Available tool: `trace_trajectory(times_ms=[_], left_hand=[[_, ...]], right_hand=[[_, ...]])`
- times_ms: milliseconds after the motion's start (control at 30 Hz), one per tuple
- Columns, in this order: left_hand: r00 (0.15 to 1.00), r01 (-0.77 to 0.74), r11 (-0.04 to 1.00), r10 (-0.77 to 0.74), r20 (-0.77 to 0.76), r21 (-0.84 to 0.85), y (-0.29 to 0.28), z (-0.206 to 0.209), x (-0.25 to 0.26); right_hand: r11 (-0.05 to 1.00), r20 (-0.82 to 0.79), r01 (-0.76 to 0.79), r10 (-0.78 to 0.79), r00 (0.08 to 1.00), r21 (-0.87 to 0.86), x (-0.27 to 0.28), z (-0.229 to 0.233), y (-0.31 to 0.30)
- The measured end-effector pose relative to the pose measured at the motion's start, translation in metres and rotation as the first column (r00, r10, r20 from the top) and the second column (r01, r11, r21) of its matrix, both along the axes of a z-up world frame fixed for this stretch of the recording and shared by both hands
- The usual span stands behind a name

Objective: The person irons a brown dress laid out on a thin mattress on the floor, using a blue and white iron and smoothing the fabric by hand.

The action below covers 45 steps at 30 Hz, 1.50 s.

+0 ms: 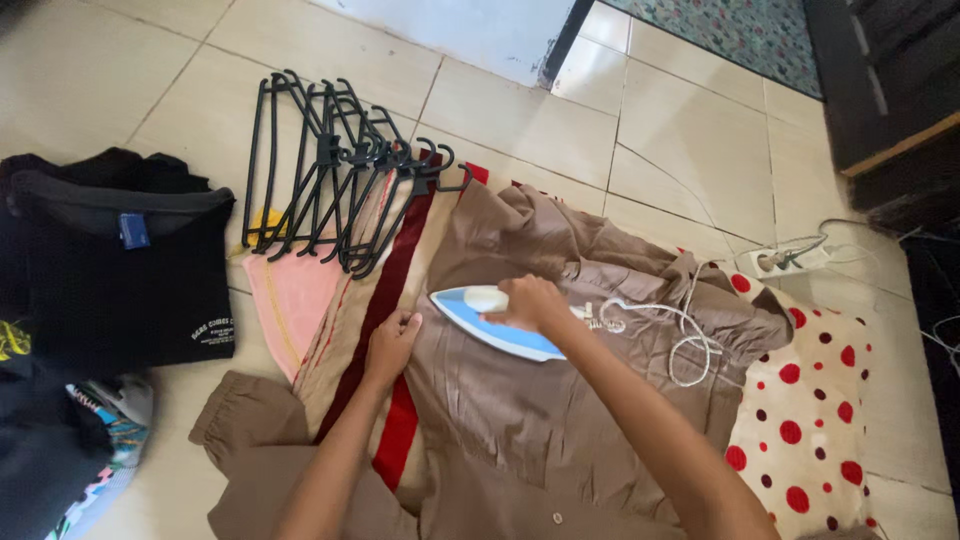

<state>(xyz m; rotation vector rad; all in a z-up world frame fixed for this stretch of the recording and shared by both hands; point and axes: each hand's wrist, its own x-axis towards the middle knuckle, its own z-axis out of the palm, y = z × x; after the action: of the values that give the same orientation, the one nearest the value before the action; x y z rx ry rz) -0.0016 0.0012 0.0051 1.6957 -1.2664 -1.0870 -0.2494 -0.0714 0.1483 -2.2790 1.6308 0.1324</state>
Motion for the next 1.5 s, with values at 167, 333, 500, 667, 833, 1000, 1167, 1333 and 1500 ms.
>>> trace_trajectory(times_ms=[167,333,500,667,833,1000,1167,1333,1500], left_hand=[[0.984,0.099,0.986,-0.116,0.134,0.133,0.014,0.005,-0.001],[0.919,0.211,0.935,-0.289,0.269,0.284,0.049,-0.022,0.008],[0.991,-0.001,0.945,-0.044,0.13,0.326,0.065,-0.026,-0.002],[0.997,0.066,0.922,-0.078,0.017,0.382,0.094,-0.009,-0.022],[0.974,0.168,0.966,-0.193,0.117,0.195,0.132,-0.006,-0.027],[0.981,0.114,0.903,-0.167,0.096,0.414,0.158,0.001,-0.029],[0.984,0.121,0.933,-0.157,0.079,0.338,0.17,0.014,-0.039],[0.983,0.139,0.901,-0.174,0.048,0.411,0.16,0.049,-0.041],[0.964,0.179,0.897,-0.241,0.11,0.404,0.157,0.051,-0.039]], right_hand=[[0.997,0.013,0.014,-0.013,1.0,-0.082,0.009,-0.001,-0.001],[0.973,0.06,0.202,-0.197,0.979,-0.11,0.023,-0.014,-0.048],[0.997,-0.031,0.049,-0.051,0.998,-0.062,0.024,-0.016,-0.048],[0.997,0.01,-0.04,0.039,0.999,0.059,0.029,-0.006,0.037],[0.996,0.008,-0.086,0.086,0.996,-0.017,0.036,0.002,0.036],[0.989,0.046,0.062,-0.056,0.997,-0.137,0.05,-0.005,-0.019],[0.998,0.025,0.06,-0.06,0.998,0.004,0.05,-0.016,-0.031],[0.98,0.004,-0.16,0.161,0.987,0.121,0.044,-0.022,0.046],[0.995,0.023,-0.097,0.097,0.995,-0.006,0.044,-0.011,0.036]])
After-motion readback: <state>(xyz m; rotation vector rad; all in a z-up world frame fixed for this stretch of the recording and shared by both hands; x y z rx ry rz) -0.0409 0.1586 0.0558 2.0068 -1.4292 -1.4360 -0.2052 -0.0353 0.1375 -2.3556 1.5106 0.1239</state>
